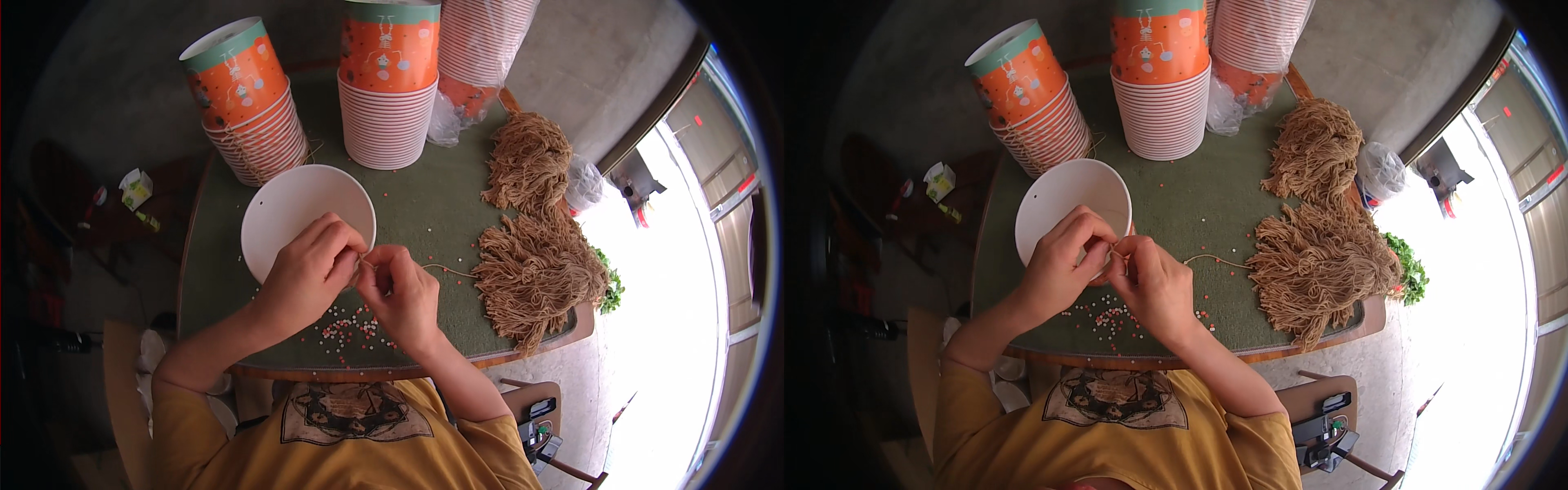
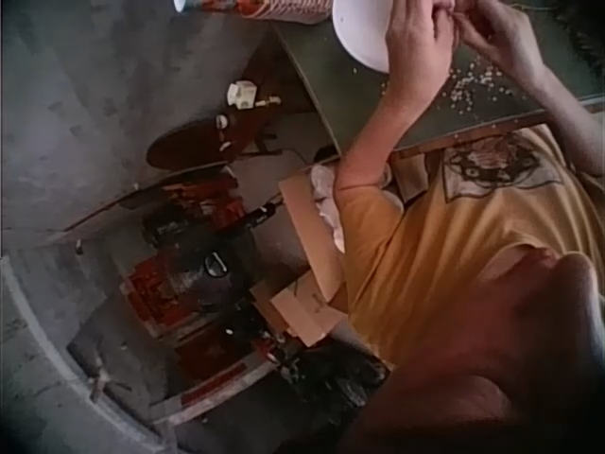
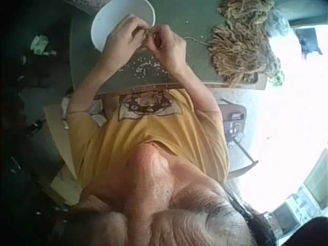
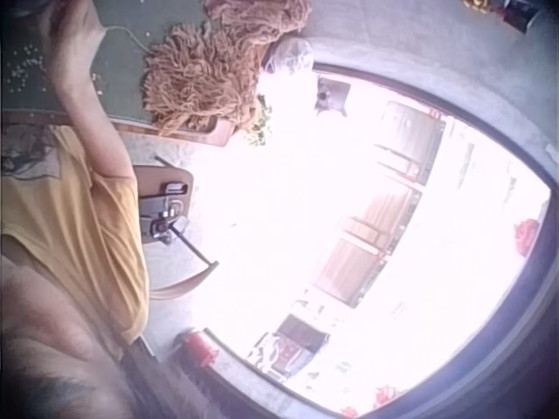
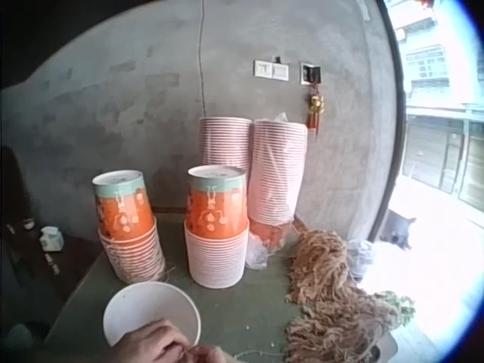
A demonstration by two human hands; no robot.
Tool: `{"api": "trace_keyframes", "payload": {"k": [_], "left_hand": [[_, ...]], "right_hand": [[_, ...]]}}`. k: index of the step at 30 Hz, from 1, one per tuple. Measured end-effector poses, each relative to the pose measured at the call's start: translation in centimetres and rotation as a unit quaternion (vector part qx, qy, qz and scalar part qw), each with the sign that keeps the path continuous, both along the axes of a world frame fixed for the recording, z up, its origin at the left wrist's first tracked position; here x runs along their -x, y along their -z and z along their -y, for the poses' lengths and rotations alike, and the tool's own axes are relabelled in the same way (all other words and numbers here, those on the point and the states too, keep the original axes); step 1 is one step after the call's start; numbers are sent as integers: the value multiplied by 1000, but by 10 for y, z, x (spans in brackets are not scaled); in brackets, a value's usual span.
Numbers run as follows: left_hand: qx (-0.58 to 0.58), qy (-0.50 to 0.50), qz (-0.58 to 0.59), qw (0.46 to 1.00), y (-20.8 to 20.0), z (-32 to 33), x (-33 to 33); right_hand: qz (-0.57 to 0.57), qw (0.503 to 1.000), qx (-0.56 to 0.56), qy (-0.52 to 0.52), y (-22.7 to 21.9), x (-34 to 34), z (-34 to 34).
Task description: Attaching decorative string handles to festive paper cups by threading them through pre-punched holes.
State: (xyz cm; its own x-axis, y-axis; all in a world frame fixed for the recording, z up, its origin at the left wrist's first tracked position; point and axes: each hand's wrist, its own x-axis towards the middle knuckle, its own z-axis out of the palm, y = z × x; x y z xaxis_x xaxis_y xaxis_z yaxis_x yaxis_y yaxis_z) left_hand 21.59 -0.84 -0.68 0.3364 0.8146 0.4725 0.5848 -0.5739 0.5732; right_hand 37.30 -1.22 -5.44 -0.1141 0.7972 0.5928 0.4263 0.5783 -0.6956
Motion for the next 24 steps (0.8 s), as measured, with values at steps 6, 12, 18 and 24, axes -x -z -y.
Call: {"api": "trace_keyframes", "payload": {"k": [6,12,18,24], "left_hand": [[85,11,91,992,1,-3,0],[176,27,157,971,2,-5,3],[264,43,217,939,-1,-7,6],[282,48,234,929,2,-9,7]], "right_hand": [[-16,1000,-25,-4,1,1,-3],[-56,998,16,-29,4,1,-3],[-227,948,208,-82,0,0,-6],[-268,925,248,-104,0,-1,-6]]}}
